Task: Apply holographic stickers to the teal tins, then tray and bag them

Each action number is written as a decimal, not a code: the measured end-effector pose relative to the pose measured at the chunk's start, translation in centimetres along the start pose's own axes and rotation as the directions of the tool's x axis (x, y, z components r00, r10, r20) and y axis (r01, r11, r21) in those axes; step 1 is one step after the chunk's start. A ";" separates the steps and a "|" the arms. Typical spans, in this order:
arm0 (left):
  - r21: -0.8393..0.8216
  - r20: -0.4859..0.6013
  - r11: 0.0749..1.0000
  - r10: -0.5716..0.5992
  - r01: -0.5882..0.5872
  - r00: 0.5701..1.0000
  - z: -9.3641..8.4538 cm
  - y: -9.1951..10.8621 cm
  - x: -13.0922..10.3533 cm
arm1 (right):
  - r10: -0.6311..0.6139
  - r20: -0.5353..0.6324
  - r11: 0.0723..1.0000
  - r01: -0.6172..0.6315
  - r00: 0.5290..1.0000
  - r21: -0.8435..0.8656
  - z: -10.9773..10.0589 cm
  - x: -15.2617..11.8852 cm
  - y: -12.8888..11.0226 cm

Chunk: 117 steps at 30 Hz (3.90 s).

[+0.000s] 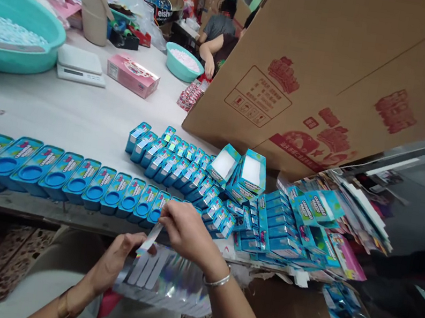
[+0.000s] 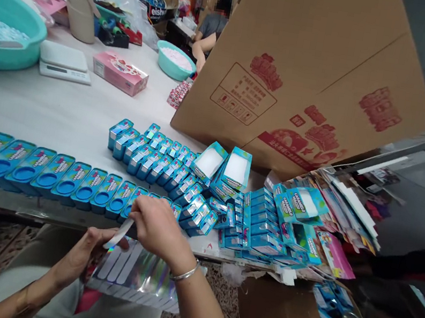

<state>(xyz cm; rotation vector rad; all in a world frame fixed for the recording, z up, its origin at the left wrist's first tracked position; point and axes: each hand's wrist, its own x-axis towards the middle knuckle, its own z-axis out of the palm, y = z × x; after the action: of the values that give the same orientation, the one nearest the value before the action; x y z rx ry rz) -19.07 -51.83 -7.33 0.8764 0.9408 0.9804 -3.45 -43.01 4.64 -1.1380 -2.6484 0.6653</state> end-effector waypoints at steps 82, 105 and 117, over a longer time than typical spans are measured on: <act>0.224 -0.124 0.972 0.096 -0.067 0.988 -3.7 0.8 -0.3 | 0.127 -0.151 0.922 -0.060 0.980 0.382 3.0 2.8 -0.9; 0.060 -0.420 0.998 0.025 0.001 0.907 0.1 -1.0 0.7 | 0.115 -0.221 0.979 -0.073 0.968 0.192 4.5 5.1 0.6; 0.151 -0.494 0.988 0.037 0.043 0.869 -1.3 -2.3 3.5 | 0.177 -0.291 0.976 -0.130 0.940 0.175 6.5 6.6 1.7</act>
<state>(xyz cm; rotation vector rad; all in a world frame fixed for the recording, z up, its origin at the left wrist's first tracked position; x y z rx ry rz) -18.70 -49.07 -10.73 0.7626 1.4756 1.1680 -9.08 -39.32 -1.94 -1.2957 -2.2291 0.6481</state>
